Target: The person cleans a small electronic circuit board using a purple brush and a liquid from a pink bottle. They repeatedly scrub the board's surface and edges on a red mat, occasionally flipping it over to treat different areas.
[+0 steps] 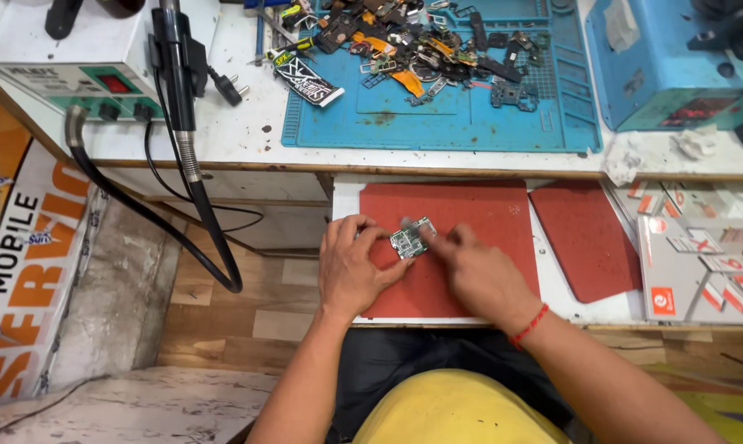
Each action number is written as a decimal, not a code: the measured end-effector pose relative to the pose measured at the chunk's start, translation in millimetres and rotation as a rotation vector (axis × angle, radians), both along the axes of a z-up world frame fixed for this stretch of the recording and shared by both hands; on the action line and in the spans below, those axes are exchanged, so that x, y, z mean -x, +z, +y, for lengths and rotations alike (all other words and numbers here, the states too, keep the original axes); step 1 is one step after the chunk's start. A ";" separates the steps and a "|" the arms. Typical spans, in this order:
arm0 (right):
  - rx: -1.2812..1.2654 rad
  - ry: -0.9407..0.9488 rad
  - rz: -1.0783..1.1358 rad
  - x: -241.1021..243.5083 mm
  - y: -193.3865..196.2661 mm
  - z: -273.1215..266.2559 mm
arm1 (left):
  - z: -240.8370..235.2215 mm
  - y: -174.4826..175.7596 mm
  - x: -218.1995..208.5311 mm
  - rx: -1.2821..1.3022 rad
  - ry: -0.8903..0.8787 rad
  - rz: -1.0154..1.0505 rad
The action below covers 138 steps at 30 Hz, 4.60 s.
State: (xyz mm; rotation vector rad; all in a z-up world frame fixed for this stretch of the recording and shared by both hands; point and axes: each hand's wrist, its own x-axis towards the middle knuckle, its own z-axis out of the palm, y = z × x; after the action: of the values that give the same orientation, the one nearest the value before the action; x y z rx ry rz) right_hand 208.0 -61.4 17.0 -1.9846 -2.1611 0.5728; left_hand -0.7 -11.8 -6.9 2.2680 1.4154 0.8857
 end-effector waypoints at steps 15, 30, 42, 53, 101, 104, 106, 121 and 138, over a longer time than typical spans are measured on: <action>0.181 0.063 -0.030 -11.0 7.0 2.6 | 11.1 8.2 0.4 0.061 -0.030 0.032; 0.153 0.006 0.007 2.9 17.8 4.3 | 19.7 10.3 -2.9 0.179 -0.090 0.079; 0.098 -0.049 0.000 -1.8 7.0 7.0 | 17.8 4.8 -0.6 0.204 -0.074 0.067; 0.046 -0.065 0.119 -7.9 2.1 0.1 | 19.6 10.1 0.0 0.141 -0.080 0.036; -0.060 0.485 -0.063 -47.7 6.1 63.0 | 13.6 8.0 -5.6 0.096 -0.021 0.034; 0.027 0.515 -0.080 -42.9 5.5 54.7 | 11.4 6.8 -6.1 0.090 -0.022 0.038; 0.111 0.515 -0.158 -40.5 8.2 54.7 | 13.2 8.9 -6.2 0.089 -0.030 0.043; 0.045 0.497 -0.149 -43.1 9.4 54.3 | 12.9 10.2 -11.6 0.110 -0.008 0.074; 0.170 0.382 -0.252 -42.0 15.3 55.4 | 10.3 7.6 -8.7 0.051 -0.051 0.092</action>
State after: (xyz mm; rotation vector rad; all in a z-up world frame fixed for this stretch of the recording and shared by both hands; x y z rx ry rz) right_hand 250.1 -5.9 32.2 -1.8110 -2.7633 0.6012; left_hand 7.9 -1.5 0.6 2.3227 1.3947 0.7308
